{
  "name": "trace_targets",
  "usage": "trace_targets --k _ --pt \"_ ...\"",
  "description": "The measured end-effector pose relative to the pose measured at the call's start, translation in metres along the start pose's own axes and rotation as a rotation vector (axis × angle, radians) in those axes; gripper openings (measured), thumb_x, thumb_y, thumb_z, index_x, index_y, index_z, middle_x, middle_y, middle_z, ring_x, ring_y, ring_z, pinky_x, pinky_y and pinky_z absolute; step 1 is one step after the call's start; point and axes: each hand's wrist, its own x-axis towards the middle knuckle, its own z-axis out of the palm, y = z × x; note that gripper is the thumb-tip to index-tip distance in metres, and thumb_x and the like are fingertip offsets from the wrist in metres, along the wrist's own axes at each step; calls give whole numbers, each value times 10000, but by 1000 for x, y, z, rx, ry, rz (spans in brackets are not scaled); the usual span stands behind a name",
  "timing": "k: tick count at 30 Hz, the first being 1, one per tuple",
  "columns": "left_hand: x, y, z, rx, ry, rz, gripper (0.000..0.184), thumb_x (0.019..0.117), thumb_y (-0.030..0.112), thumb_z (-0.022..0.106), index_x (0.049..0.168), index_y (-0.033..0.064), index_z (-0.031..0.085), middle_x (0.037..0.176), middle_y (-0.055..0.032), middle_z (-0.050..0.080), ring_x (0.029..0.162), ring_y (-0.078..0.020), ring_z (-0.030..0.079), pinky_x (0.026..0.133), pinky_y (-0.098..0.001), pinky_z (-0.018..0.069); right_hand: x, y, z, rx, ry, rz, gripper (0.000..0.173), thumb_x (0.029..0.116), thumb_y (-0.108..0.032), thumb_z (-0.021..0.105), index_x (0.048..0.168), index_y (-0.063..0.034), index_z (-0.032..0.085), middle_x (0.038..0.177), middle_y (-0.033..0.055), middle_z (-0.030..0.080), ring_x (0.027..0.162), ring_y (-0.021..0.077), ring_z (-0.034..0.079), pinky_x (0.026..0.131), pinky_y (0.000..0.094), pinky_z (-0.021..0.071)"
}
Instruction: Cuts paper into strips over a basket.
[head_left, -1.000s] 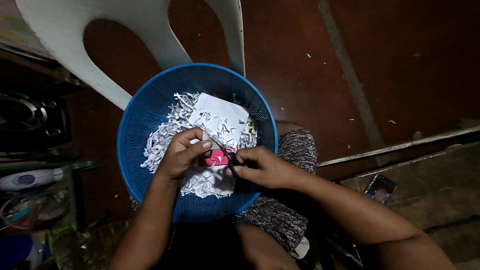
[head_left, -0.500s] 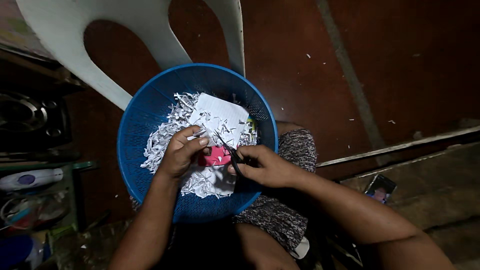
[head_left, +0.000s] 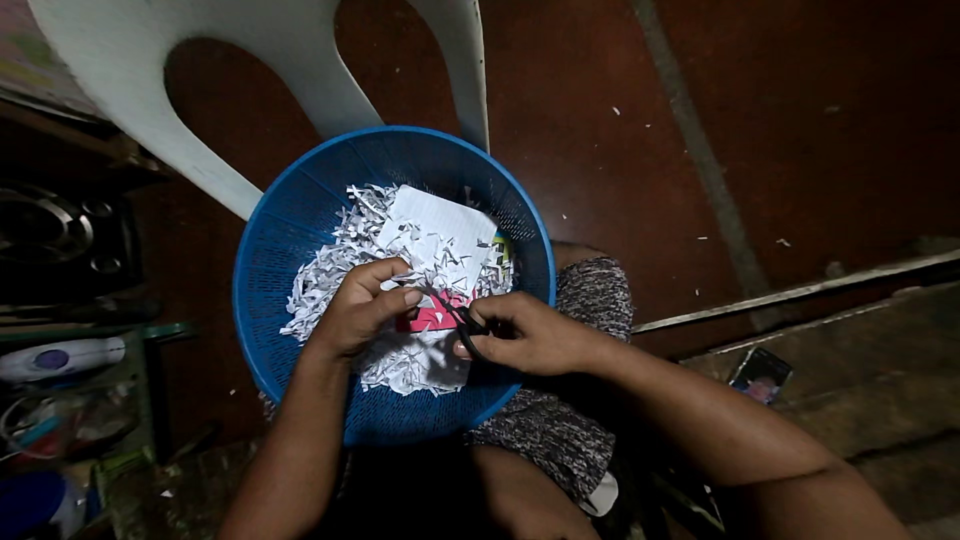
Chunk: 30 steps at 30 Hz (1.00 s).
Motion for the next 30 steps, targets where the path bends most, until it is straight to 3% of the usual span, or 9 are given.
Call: trace_targets --k 15,19,25,30 --pt "0 -3 -3 1 -51 -18 189 908 331 756 901 161 673 742 25 649 624 -67 606 599 -239 545 1 1 0 -1 20 10 406 1030 -448 599 859 -81 626 664 -13 523 585 69 501 542 258 428" --pt "0 -1 -2 4 -44 -16 187 923 345 745 914 167 692 754 25 662 630 -68 615 605 -241 556 1 0 0 31 38 20 400 1044 -436 577 866 -81 626 693 -10 553 606 66 529 560 251 454" --pt "-1 -1 -1 -28 95 -18 136 941 298 721 940 174 664 801 18 674 670 -67 629 623 -235 550 0 -3 0 54 43 24 393 1037 -455 582 929 -83 648 743 -10 591 649 59 566 596 247 490" --pt "0 -2 -1 -22 69 12 142 942 279 723 949 149 667 793 1 669 666 -84 624 626 -253 547 0 -3 0 34 29 38 409 1021 -486 596 935 -90 645 769 -4 607 674 68 587 609 260 508"
